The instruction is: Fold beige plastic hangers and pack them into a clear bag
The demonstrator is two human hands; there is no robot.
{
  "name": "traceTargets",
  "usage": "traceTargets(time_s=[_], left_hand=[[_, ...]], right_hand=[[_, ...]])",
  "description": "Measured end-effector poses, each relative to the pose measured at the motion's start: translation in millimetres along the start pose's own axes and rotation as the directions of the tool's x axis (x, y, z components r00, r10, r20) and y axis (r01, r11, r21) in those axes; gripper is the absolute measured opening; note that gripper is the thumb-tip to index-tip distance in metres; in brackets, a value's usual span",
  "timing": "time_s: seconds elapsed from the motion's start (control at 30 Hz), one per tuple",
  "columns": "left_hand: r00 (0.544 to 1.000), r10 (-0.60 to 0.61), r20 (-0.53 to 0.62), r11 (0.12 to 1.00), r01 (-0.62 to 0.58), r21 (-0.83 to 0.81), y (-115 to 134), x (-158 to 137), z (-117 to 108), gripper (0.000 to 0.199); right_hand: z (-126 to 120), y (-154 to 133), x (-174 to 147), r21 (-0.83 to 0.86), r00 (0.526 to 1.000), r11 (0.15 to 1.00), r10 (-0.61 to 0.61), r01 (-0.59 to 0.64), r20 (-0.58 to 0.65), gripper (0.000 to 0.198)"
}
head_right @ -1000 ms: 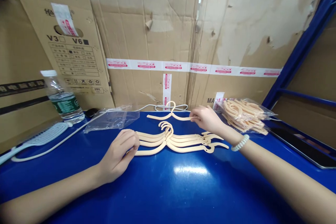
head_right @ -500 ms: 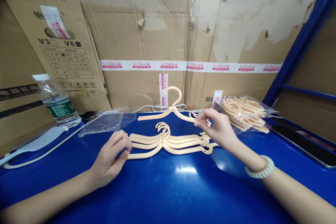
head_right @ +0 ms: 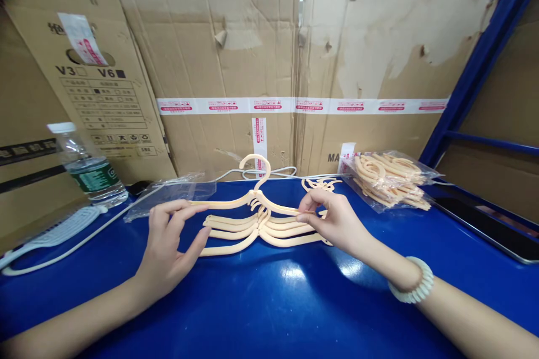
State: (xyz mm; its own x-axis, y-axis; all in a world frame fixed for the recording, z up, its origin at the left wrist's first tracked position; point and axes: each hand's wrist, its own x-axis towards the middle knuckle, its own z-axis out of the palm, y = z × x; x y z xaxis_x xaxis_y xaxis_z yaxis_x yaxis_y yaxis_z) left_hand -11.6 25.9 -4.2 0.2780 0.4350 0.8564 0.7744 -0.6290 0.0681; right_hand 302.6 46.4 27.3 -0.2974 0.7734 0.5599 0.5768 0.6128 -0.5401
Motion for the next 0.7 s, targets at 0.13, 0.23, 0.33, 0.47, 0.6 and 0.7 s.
traceTargets(time_s=[0.13,0.23,0.33,0.47,0.6,0.7], left_hand=[[0.998,0.068,0.008,0.997,-0.068,0.024,2,-1,-1,0.033],[0.988,0.088,0.127,0.995,-0.081,-0.061,-2,-2,2,0.034],[0.976,0.086,0.201,0.99,-0.062,-0.125,-6,-4,5,0.026],[0.964,0.123,0.237,0.988,-0.098,-0.115,-8,-6,8,0.023],[0.963,0.059,0.263,0.988,-0.019,-0.152,-10,-7,9,0.023],[0.954,0.018,0.299,0.981,0.041,-0.189,-12,-7,11,0.025]], right_hand=[[0,3,0,-0.014,1.0,1.0,0.004,-0.003,0.024,0.016],[2,3,-2,0.008,0.999,1.0,0.017,-0.017,0.042,0.015],[5,2,-3,0.029,0.997,0.999,0.035,-0.037,0.062,0.015],[1,8,0,0.038,0.988,0.998,0.041,-0.047,0.15,0.018],[-18,33,10,0.044,0.997,0.998,0.037,-0.04,0.064,0.022],[-37,60,15,-0.102,0.999,0.994,0.038,-0.042,-0.039,0.02]])
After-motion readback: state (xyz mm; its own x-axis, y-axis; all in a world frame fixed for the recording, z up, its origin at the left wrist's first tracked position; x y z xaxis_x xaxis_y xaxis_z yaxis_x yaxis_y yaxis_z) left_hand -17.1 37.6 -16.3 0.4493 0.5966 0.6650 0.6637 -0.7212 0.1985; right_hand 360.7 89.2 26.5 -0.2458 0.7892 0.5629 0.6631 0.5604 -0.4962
